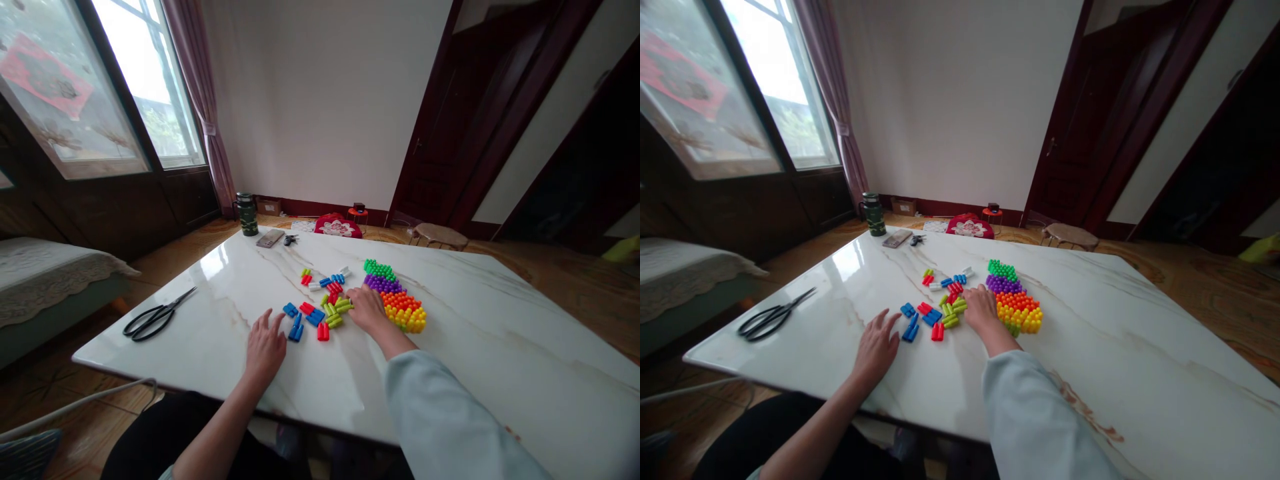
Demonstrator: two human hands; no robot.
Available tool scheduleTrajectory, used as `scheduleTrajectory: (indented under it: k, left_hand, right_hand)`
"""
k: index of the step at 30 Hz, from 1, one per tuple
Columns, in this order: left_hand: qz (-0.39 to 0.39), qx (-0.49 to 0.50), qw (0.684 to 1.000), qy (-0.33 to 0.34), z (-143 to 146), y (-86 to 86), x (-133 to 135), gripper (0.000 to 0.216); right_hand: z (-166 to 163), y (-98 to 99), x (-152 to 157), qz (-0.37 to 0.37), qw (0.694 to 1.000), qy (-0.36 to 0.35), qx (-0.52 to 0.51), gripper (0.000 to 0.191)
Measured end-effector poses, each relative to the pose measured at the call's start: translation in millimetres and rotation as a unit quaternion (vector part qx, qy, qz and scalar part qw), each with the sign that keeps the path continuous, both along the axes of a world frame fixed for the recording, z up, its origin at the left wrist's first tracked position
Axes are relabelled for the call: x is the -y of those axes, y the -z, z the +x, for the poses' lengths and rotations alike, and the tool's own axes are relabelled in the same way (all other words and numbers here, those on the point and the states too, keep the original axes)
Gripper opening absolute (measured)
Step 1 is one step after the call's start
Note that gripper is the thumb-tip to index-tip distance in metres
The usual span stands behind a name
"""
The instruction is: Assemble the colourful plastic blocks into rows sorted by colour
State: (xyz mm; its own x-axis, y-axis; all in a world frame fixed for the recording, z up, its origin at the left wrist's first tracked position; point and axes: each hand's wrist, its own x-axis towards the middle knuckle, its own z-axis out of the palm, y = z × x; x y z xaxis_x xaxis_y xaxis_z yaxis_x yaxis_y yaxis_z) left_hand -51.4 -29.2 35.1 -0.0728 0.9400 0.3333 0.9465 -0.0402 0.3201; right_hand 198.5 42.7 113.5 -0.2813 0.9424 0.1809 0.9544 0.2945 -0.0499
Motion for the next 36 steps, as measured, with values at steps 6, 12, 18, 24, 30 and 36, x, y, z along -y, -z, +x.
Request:
scheduleTrajectory:
  k: [6, 12, 18, 24, 30, 36]
  left_hand:
    - [0.053, 0.127, 0.983, 0.121, 27, -19.3, -21, 0.044]
    - [-0.017, -0.013, 0.941, 0.339, 63, -40.6, -34, 0.046]
    - [-0.054, -0.197, 0.843, 0.498, 50, -65.5, -19, 0.05]
    - [-0.105, -0.225, 0.827, 0.505, 70, -71.5, -30, 0.034]
    - [-0.111, -0.107, 0.863, 0.482, 111, -61.3, -45, 0.036]
    - [-0.103, -0.104, 0.846, 0.512, 144, -44.9, -41, 0.051]
  right_hand:
    - [2, 0.6, 2, -0.014, 0.99, 0.049, -0.133, 0.02]
    - [5, -13.6, 13, -0.098, 0.988, 0.064, -0.102, 0.019]
    - [31, -36.8, 38, -0.198, 0.976, 0.055, -0.079, 0.024]
    - [65, -28.7, 69, -0.259, 0.963, 0.025, -0.071, 0.031]
    - [40, -3.4, 94, -0.266, 0.963, -0.005, 0.041, 0.042]
    - [79, -3.3, 91, -0.24, 0.97, 0.047, 0.006, 0.021]
